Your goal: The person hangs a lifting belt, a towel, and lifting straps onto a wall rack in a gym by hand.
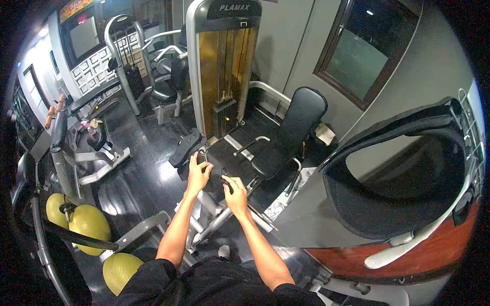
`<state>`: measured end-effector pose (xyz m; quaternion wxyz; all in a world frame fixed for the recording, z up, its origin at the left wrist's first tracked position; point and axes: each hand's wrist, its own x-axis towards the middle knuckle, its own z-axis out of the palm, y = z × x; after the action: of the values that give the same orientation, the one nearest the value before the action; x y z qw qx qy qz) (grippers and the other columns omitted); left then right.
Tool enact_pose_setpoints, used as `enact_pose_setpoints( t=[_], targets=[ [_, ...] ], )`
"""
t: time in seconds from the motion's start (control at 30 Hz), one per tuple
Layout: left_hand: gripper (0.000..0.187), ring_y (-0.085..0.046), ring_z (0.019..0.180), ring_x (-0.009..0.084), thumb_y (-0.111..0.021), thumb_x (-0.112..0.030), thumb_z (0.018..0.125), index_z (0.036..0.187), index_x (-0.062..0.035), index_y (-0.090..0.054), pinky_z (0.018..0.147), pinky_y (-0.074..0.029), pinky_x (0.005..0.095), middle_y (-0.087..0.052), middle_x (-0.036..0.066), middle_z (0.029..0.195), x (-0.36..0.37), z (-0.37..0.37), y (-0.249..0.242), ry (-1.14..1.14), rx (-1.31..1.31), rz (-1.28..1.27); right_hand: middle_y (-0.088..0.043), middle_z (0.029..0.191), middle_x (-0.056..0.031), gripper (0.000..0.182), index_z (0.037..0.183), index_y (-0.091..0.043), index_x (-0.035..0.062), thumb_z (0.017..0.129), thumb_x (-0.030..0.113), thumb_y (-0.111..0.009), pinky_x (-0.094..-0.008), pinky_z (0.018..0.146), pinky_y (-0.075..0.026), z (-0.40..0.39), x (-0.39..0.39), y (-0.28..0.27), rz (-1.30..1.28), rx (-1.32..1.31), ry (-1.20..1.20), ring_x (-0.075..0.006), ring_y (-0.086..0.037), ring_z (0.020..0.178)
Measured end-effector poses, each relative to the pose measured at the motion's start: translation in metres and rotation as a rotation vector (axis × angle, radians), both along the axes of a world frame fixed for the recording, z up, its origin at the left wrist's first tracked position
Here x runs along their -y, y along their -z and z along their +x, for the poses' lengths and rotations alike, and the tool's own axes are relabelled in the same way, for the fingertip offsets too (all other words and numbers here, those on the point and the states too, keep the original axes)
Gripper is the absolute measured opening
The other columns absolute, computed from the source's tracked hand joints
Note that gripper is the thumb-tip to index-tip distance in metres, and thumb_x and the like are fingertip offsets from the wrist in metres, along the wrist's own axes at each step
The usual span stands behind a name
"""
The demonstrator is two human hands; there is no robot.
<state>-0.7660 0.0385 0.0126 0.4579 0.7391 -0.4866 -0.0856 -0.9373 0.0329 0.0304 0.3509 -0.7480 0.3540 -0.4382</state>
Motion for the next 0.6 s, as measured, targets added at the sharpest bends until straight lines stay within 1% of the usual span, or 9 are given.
enact_pose_setpoints(
  t=[0.13, 0.27, 0.33, 0.37, 0.43, 0.47, 0.5, 0.57, 0.6],
  targets=[
    [0.021, -0.023, 0.135, 0.0445, -0.063, -0.022, 0.086, 0.104, -0.0126, -0.069, 0.11, -0.024, 0.0431, -0.024, 0.028, 0.146, 0.0, 0.004, 0.007, 0.064, -0.013, 0.015, -0.059, 0.097, -0.0145, 0.026, 0.109, -0.063, 0.0045, 0.084, 0.005, -0.061, -0.0348, 0.081, -0.047, 0.002, 0.004, -0.001, 0.029, 0.009, 0.083, -0.0288, -0.06, 0.091],
    [0.027, -0.023, 0.136, 0.0433, -0.059, -0.019, 0.088, 0.114, -0.0147, -0.065, 0.11, -0.024, 0.0436, -0.025, 0.026, 0.147, -0.003, 0.007, 0.008, 0.09, -0.029, 0.017, -0.059, 0.099, -0.0133, 0.019, 0.104, -0.063, 0.0032, 0.086, 0.006, -0.057, -0.0344, 0.084, -0.045, -0.001, 0.01, 0.002, 0.07, 0.093, 0.159, -0.0278, -0.058, 0.093],
    [0.039, -0.025, 0.135, 0.0413, -0.056, -0.016, 0.089, 0.128, -0.0187, -0.055, 0.109, -0.025, 0.0436, -0.027, 0.024, 0.146, -0.003, 0.007, 0.008, 0.08, 0.051, 0.03, -0.058, 0.099, -0.0139, 0.016, 0.101, -0.063, 0.0019, 0.087, 0.006, -0.055, -0.035, 0.086, -0.043, -0.004, 0.013, 0.003, 0.053, 0.145, 0.21, -0.0274, -0.056, 0.095],
    [0.039, -0.025, 0.135, 0.0413, -0.056, -0.016, 0.089, 0.128, -0.0187, -0.055, 0.109, -0.025, 0.0436, -0.027, 0.024, 0.146, -0.004, 0.007, 0.008, 0.082, 0.05, 0.03, -0.058, 0.098, -0.0135, 0.016, 0.101, -0.062, 0.0016, 0.088, 0.005, -0.054, -0.034, 0.087, -0.042, -0.007, 0.013, 0.004, 0.02, 0.15, 0.233, -0.0267, -0.055, 0.095],
    [0.054, -0.033, 0.131, 0.04, -0.059, -0.016, 0.086, 0.138, -0.0201, -0.042, 0.101, -0.034, 0.049, -0.032, 0.02, 0.145, -0.007, 0.005, 0.002, 0.025, 0.19, 0.092, -0.057, 0.097, -0.0137, 0.015, 0.1, -0.062, 0.0015, 0.089, 0.005, -0.053, -0.0329, 0.087, -0.041, -0.014, 0.014, 0.005, 0.028, 0.17, 0.248, -0.027, -0.055, 0.094],
    [0.054, -0.033, 0.131, 0.04, -0.059, -0.016, 0.086, 0.138, -0.0201, -0.042, 0.101, -0.034, 0.049, -0.032, 0.02, 0.145, -0.007, 0.004, -0.001, 0.026, 0.189, 0.091, -0.057, 0.096, -0.0123, 0.015, 0.101, -0.062, 0.0024, 0.091, 0.005, -0.051, -0.0332, 0.089, -0.04, -0.017, 0.015, 0.012, 0.159, 0.222, 0.239, -0.0248, -0.053, 0.095],
    [0.06, -0.035, 0.129, 0.0385, -0.06, -0.017, 0.085, 0.141, -0.0193, -0.038, 0.099, -0.034, 0.049, -0.034, 0.019, 0.144, -0.008, 0.004, -0.001, 0.005, 0.219, 0.092, -0.057, 0.096, -0.0123, 0.015, 0.101, -0.062, 0.0024, 0.091, 0.005, -0.051, -0.0332, 0.089, -0.04, -0.02, 0.016, 0.018, 0.157, 0.221, 0.242, -0.0248, -0.053, 0.095],
    [0.07, -0.039, 0.126, 0.0354, -0.063, -0.02, 0.083, 0.145, -0.0162, -0.029, 0.097, -0.033, 0.047, -0.038, 0.016, 0.142, -0.008, 0.004, 0.001, -0.025, 0.288, 0.076, -0.056, 0.094, -0.0066, 0.015, 0.104, -0.061, 0.0047, 0.093, 0.006, -0.049, -0.0291, 0.083, -0.042, -0.028, 0.019, 0.03, 0.269, 0.376, 0.255, -0.0167, -0.052, 0.09],
    [0.07, -0.04, 0.125, 0.0349, -0.063, -0.021, 0.083, 0.144, -0.0146, -0.03, 0.098, -0.032, 0.0467, -0.039, 0.016, 0.141, -0.008, 0.005, -0.002, -0.023, 0.298, 0.08, -0.055, 0.094, 0.0, 0.016, 0.106, -0.059, 0.0069, 0.096, 0.007, -0.047, -0.0216, 0.064, -0.042, -0.033, 0.011, 0.013, 0.564, 0.55, 0.205, -0.0068, -0.048, 0.071]
  ],
)
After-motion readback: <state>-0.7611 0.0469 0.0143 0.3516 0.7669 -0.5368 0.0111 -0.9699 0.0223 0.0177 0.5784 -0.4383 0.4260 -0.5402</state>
